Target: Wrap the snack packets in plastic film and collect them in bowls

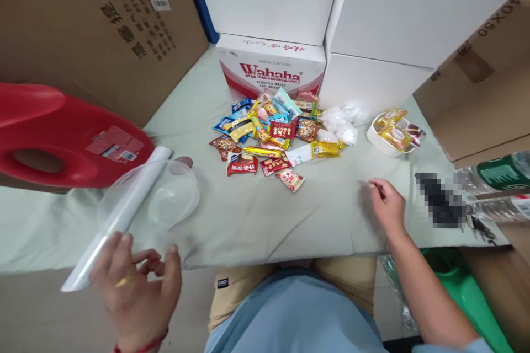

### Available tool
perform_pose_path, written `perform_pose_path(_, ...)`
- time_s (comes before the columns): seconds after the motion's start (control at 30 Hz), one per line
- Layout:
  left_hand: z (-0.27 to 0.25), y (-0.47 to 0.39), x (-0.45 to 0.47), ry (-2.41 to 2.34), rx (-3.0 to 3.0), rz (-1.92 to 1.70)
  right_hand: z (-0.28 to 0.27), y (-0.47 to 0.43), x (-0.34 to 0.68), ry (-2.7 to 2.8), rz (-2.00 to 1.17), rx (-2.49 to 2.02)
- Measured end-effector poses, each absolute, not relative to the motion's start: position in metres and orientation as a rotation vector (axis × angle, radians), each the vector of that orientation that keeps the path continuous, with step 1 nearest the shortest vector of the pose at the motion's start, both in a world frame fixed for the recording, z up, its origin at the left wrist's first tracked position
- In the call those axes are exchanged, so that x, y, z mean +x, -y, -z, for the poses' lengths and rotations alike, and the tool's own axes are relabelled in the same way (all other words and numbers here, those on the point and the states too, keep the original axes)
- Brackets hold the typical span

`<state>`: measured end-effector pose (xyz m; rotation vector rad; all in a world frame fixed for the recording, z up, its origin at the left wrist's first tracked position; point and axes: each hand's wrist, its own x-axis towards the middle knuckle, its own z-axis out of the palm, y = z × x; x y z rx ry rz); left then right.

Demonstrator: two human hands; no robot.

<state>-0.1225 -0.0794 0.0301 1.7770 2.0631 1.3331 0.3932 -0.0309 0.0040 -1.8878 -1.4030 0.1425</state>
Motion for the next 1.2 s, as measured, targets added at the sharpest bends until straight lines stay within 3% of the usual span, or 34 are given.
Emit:
perform_pose_path(0.17, -0.017, 0.076, -0.074, -1.701, 2.386, -1.279, -0.035, -0.058, 0.374, 1.531, -0.095, -1.826)
perform_pose_path(0.33, -0.006, 0.046, -0.026, -1.508, 2.301, -1.192, -0.06, -0.144, 0.33, 1.691, -0.001, -2.026)
perform_pose_path(0.47, 0.013, 0.04, -0.01, -1.432, 2.363, -1.032, -0.059, -0.171, 0.31, 1.822, -0.222, -2.322)
perform_pose_path(0.63, 0.021, 0.049, -0.015, -1.41, 2.265, -1.105, -0.056, -0.129, 0.317, 1.616, -0.223, -1.89)
perform_pose_path(0.83, -0.003, 0.05, 0.003, -1.466, 1.541, -1.098, -0.041, -0.015, 0.289, 1.218, -0.697, -1.536)
perform_pose_path(1.0, -0.022, 0.042, 0.048, -1.23, 1.241, -0.973, -0.028, 0.047, 0.248, 1.487, -0.669, -1.507)
perform_pose_path(1.2, -0.014, 0.033, 0.061, -1.201, 1.22, -0.977, -0.027, 0.055, 0.228, 1.675, -0.693, -1.393)
